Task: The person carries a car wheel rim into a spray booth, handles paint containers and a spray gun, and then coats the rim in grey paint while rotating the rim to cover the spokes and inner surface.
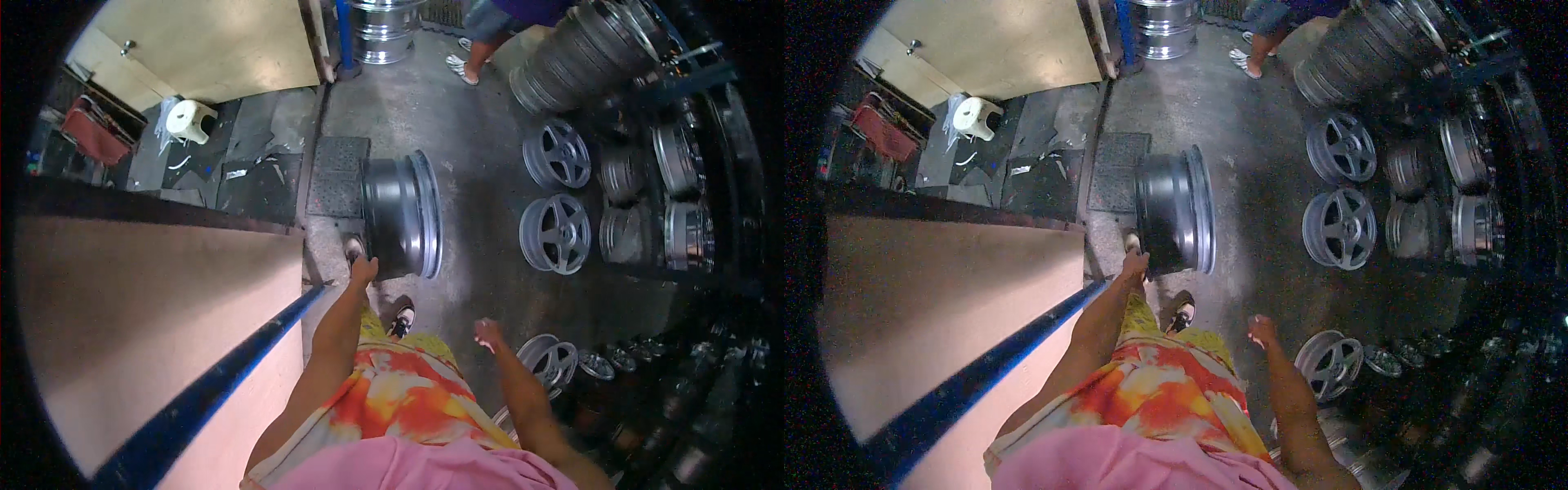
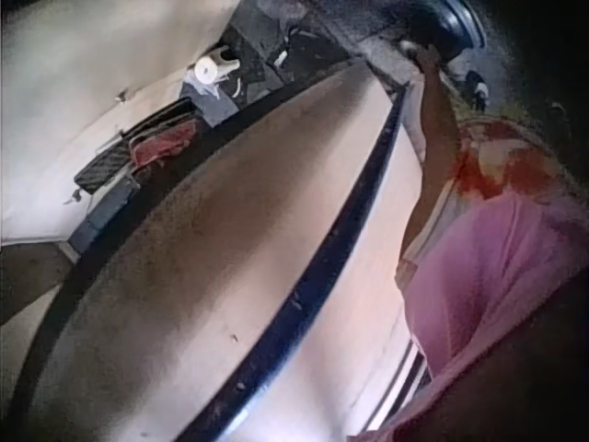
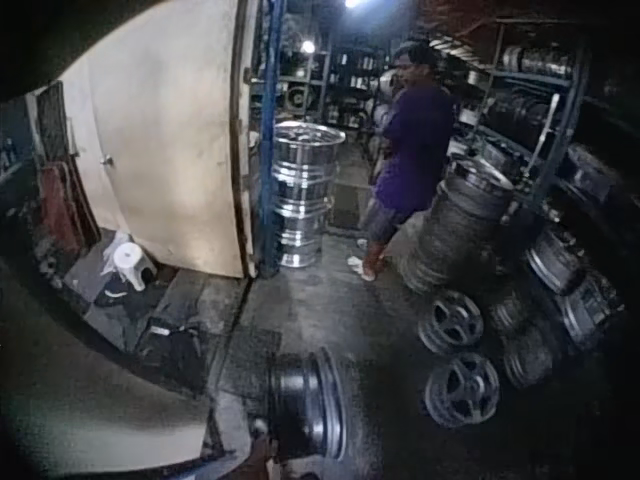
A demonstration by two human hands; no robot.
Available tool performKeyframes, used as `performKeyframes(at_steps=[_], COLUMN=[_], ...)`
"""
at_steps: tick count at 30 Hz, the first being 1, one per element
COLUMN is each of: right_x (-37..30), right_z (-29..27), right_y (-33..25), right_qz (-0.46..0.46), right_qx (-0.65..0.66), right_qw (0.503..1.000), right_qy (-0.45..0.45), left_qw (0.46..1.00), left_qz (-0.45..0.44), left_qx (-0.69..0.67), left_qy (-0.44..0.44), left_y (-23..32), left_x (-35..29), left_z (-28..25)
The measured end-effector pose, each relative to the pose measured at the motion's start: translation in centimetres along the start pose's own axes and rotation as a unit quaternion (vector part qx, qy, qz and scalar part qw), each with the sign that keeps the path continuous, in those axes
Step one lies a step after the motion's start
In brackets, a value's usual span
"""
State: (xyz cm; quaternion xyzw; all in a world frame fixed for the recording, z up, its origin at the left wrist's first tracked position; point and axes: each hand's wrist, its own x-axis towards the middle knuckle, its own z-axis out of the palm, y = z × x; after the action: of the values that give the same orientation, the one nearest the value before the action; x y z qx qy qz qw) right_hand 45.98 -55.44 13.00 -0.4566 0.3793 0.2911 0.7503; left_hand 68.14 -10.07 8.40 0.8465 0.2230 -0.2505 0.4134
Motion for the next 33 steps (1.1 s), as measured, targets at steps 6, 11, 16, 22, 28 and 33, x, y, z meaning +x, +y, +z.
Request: performKeyframes(at_steps=[6,11,16,22,28,33], right_x=[11.3,18.4,24.5,29.5,31.4,31.7], right_z=[22.7,28.4,29.5,31.6,32.9,32.9], right_y=[-14.6,-21.6,-28.8,-33.1,-34.5,-35.0], right_qz=[-0.049,-0.144,-0.155,-0.148,-0.124,-0.134], right_qx=[-0.495,-0.614,-0.607,-0.597,-0.664,-0.677], right_qw=[0.862,0.748,0.719,0.758,0.699,0.686], right_qy=[0.096,0.206,0.300,0.217,0.233,0.228], left_qw=[0.990,0.984,0.989,0.994,0.997,0.998], left_qz=[-0.015,0.125,0.085,0.077,0.030,0.041], left_qx=[-0.069,-0.069,-0.049,-0.034,-0.043,-0.041], left_qy=[0.122,0.104,0.111,0.071,0.060,0.039], left_y=[2.6,12.9,19.6,21.1,22.8,23.3], left_x=[5.8,11.2,17.6,23.1,24.7,24.9], left_z=[-5.1,-9.0,-11.0,-13.3,-13.9,-15.4])
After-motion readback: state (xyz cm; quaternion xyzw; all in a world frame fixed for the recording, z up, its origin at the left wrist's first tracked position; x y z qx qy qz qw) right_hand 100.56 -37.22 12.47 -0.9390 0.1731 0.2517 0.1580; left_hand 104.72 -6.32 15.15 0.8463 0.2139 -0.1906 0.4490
